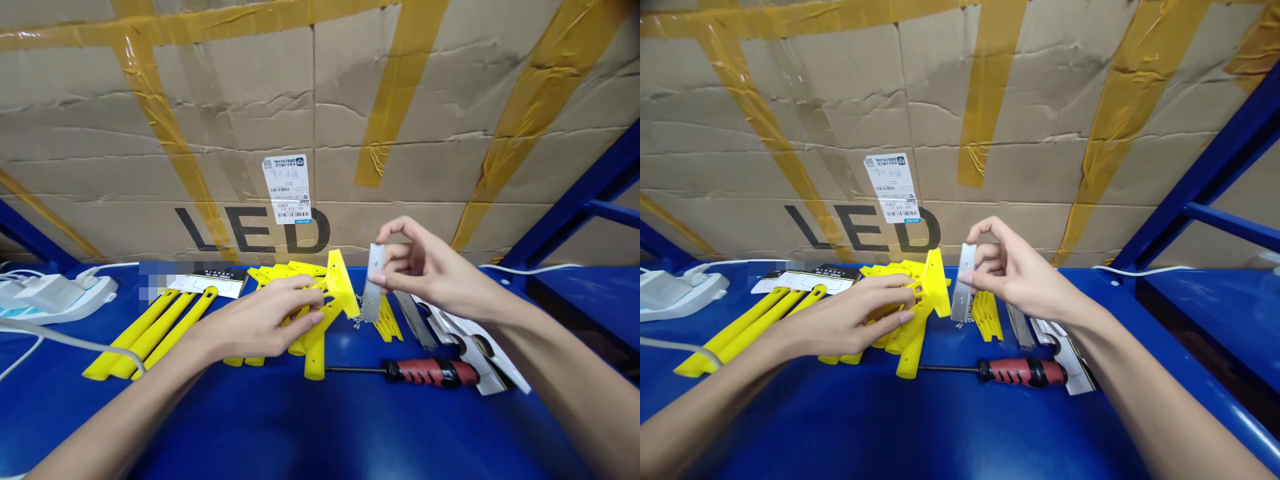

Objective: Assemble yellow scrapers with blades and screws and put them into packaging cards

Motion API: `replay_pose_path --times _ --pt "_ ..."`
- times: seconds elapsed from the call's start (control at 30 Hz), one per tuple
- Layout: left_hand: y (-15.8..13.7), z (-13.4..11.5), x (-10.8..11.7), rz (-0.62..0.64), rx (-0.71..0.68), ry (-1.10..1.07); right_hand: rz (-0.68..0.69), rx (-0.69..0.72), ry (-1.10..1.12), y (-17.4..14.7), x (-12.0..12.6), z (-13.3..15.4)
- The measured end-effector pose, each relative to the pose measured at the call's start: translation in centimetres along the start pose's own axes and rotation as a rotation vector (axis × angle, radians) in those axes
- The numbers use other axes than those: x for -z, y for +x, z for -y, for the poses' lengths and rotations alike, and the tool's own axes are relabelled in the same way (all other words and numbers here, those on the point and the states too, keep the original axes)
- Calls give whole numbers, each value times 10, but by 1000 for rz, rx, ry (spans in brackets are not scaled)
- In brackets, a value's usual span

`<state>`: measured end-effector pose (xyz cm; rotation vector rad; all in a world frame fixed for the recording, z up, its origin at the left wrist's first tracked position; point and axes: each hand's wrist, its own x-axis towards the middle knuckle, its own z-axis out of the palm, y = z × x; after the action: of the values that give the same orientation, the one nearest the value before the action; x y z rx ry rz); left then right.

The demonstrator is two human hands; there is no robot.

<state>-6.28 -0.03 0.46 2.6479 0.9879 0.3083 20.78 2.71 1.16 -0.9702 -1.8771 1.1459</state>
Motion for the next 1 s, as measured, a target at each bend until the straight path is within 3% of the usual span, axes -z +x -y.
replay_pose_path --times 0.17,0.37,0.5,0.67,0.77,1.0 --pt "-2 -7 -2 100 -77 88 103 -208 158 4 -5 -11" --pt "-1 -8 -2 56 -110 119 200 -287 195 7 -15 -21" --pt "0 -5 -4 6 12 160 181 -294 210 7 -19 -18" --pt "4 -3 -6 -85 184 49 76 -331 250 7 -28 -14" --pt "5 -2 -6 -121 210 20 27 -333 297 7 -32 -15" --pt "4 1 -9 -138 253 96 56 -388 338 8 -38 -24"
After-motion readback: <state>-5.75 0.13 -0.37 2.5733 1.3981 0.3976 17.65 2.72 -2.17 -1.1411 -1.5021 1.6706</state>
